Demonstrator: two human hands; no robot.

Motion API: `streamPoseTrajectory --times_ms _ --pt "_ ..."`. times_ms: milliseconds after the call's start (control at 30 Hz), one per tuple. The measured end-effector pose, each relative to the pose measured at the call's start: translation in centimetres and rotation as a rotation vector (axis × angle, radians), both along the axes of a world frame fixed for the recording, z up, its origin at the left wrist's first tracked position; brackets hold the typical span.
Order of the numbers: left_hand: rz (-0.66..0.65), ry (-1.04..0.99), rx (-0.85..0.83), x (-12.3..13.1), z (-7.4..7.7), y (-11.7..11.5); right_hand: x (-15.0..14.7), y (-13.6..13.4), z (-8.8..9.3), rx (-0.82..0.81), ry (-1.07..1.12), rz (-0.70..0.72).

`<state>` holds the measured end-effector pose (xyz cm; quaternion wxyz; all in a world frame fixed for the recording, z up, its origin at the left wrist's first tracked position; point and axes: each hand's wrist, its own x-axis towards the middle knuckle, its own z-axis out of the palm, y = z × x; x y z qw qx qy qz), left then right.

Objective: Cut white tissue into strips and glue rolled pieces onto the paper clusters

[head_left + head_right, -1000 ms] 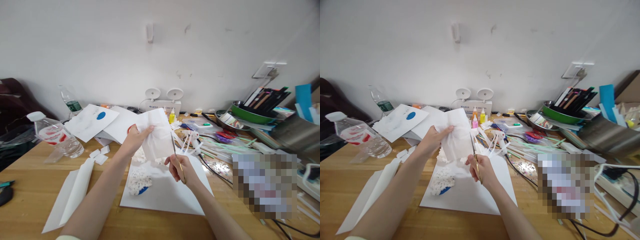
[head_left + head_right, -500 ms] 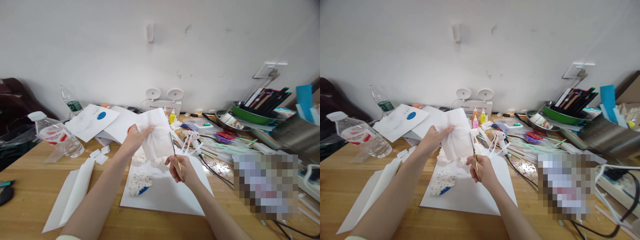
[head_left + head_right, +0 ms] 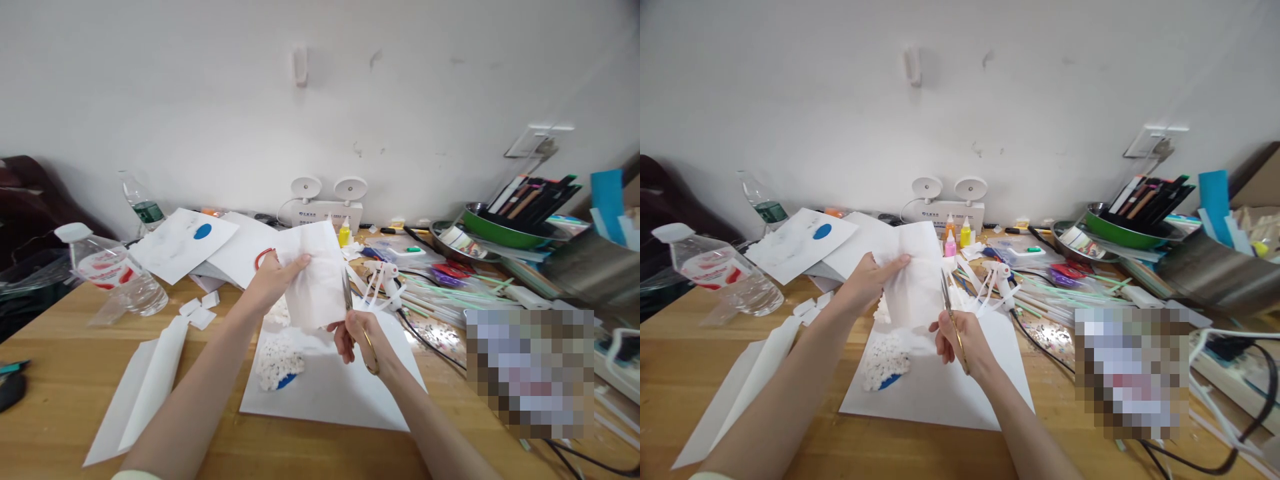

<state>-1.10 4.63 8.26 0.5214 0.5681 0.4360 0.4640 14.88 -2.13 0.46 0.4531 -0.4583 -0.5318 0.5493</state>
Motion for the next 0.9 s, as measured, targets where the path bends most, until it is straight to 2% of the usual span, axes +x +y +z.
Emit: streamPoseTrajectory --times_ms 133,267,467,700,900 --pt "-0.055 0.019 -0.013 0.24 0.22 -0.38 0.04 -0.12 0.12 0.024 -0.025 0.0" --pt "-0.101 0.059 -0.085 0.21 -0.1 -0.55 0.06 -0.18 0.29 0.0 -0.018 -0.064" --pt "-0.112 0.092 -0.107 0.24 -0.4 -0.51 0.12 0.05 0.1 -0.018 -0.003 -0.113" --pt "-0.053 0.151 -0.077 0.44 -0.56 -0.51 0.1 0.09 0.17 0.024 -0.01 -0.062" --pt "-0.114 0.173 -0.058 0.92 -0.26 -0.73 0.11 0.17 -0.13 -0.019 0.004 -0.128"
